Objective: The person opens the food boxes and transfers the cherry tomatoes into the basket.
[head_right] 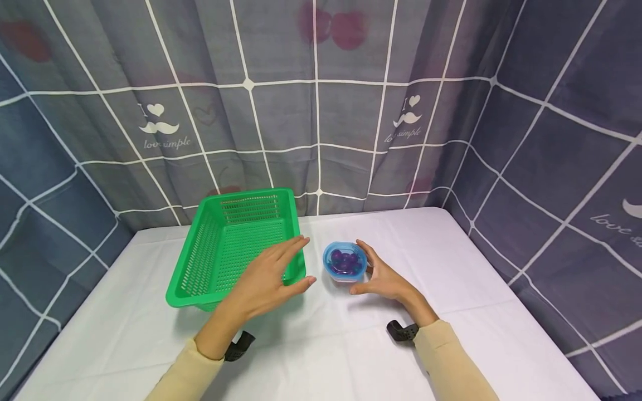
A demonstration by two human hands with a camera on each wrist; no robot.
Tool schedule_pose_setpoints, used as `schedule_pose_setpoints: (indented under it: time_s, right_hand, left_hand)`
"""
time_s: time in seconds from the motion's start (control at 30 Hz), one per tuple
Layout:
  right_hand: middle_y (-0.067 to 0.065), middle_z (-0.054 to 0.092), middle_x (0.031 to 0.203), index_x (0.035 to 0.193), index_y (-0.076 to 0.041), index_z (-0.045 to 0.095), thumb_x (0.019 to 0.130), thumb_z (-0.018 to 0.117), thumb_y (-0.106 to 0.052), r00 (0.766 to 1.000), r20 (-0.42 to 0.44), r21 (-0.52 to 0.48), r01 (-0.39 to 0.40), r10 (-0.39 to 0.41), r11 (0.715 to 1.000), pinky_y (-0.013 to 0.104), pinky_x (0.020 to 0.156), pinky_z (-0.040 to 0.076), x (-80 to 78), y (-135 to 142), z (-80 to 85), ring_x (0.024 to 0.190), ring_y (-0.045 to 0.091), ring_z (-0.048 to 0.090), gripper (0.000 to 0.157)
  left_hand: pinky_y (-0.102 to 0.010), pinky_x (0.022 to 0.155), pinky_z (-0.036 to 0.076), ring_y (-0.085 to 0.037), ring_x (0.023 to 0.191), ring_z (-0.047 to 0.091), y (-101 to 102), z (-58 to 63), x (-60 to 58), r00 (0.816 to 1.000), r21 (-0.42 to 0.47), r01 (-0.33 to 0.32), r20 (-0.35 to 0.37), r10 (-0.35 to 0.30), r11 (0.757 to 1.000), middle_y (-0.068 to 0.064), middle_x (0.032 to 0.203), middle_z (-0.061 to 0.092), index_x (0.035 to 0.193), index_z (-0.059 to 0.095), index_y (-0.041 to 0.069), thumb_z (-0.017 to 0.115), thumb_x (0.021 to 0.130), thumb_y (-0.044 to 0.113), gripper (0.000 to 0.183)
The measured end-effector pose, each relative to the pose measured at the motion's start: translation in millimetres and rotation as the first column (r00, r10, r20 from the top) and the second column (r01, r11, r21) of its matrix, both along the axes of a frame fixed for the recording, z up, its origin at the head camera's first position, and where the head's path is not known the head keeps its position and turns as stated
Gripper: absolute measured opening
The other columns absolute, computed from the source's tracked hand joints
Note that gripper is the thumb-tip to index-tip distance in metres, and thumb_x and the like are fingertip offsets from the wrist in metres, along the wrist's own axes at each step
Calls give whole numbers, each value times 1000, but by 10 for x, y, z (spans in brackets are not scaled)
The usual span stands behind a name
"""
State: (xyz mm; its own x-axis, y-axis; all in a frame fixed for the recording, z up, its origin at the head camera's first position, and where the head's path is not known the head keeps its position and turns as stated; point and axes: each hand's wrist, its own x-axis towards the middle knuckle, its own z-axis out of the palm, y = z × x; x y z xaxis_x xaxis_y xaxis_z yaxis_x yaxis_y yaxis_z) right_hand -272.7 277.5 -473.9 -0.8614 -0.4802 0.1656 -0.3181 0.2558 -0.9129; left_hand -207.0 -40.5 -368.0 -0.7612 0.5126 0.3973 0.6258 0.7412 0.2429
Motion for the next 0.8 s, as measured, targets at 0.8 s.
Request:
schedule_pose_setpoints:
  time_s: [0.8]
  right_hand:
    - [18,34,164,164,-12,19,80,90,-28,997,-35,58,68,-66,996,60,121,27,-7,-26,-35,151,43,33,111]
  left_hand:
    - [-41,111,48,-23,138,55,784,-140,-159,985,-127,160,-45,-167,979,-4,151,55,154,47,13,59,96,62,77]
